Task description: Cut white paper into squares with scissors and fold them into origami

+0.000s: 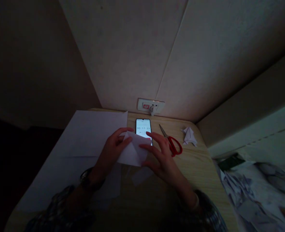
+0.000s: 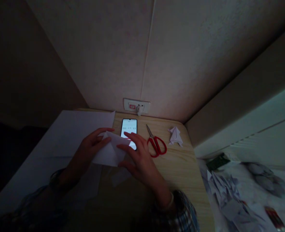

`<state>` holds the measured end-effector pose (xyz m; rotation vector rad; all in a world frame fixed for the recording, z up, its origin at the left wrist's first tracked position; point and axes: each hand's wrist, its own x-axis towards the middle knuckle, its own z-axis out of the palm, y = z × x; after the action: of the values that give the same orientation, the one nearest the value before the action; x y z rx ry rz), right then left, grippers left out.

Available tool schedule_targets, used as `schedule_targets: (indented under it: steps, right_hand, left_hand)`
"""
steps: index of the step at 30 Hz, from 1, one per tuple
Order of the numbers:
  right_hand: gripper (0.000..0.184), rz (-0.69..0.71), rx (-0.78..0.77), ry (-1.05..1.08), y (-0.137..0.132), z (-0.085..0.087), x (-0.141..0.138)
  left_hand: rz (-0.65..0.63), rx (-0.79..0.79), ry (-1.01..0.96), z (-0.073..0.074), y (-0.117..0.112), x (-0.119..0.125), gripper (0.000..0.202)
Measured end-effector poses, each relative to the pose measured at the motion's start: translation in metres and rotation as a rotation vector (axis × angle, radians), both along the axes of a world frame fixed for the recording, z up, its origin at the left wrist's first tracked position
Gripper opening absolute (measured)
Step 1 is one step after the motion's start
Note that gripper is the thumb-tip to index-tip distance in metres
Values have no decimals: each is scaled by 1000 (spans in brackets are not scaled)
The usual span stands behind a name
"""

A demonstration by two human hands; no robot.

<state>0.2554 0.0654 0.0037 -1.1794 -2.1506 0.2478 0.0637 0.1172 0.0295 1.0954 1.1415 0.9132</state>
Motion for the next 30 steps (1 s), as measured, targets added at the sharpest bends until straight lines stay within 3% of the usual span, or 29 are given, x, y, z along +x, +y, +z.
schedule_targets:
  steps: [5,10,23,27,30]
  right_hand:
    - [58,54,-19,-92,-1,-1,-1]
    - [57,69,-23,-95,-3,1,-3]
    - [12,75,183,-99,-7,2,-13]
    - [28,112,114,-149,-5,2,-11]
    - [27,125,98,-136,-5,3,-10]
  left_hand:
    - [-34,4,-9,-2,2,-2,42]
    - [-83,1,-11,-6,6,-5,36]
    - [-62,17,43,-8,9,-9,38]
    - [-67,4,47,-9,9,-9,42]
    - [-58,-12,44,-9,10,-11,43]
